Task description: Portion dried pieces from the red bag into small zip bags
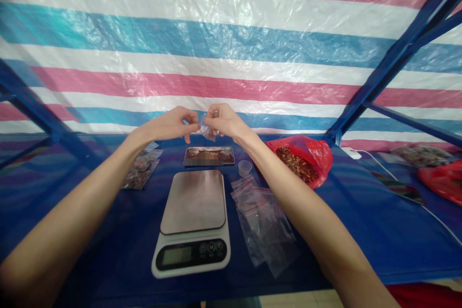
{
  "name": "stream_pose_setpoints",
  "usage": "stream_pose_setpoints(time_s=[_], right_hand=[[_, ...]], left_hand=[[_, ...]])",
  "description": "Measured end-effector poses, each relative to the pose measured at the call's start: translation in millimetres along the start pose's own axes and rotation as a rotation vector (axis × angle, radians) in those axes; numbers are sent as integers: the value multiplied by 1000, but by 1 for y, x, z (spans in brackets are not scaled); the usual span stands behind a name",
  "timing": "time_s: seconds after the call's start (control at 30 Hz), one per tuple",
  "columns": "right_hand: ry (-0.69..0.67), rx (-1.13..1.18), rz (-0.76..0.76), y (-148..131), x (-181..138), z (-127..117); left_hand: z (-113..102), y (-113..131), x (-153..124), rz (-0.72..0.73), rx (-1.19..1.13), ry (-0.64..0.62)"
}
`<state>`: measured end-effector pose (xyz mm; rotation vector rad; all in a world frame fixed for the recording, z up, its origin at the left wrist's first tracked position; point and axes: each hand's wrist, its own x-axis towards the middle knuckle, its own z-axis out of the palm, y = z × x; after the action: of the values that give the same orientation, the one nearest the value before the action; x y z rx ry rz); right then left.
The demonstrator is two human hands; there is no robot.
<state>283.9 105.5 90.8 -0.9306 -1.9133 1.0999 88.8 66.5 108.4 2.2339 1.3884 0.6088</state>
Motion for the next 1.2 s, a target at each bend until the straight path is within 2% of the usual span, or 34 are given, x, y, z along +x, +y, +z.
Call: stream_pose_setpoints(time_s=[0.1,0.2,0.4,0.53,0.7,0.87,1.07,1.2], right_hand=[[-26,-15,-44,-2,0,2],[-46,-72,-80,-2,1,2],[98,-367,-145,2,3,-2],[114,-466,-179,3,3,2],[151,-432,-175,4,3,4],[199,-394,-187,4,3,1],[151,-291,-207,4,2,2],[84,-136,-145,7,5,1]], left_hand=[[7,1,2,24,22,44],[10,1,4,38,162,88],[4,8,1,-82,223,114],[6,16,-1,-43,317,168],[11,24,-1,-17,318,105],[15,25,0,-34,302,147],[13,17,3,-54,194,115],[3,13,2,-112,150,170]])
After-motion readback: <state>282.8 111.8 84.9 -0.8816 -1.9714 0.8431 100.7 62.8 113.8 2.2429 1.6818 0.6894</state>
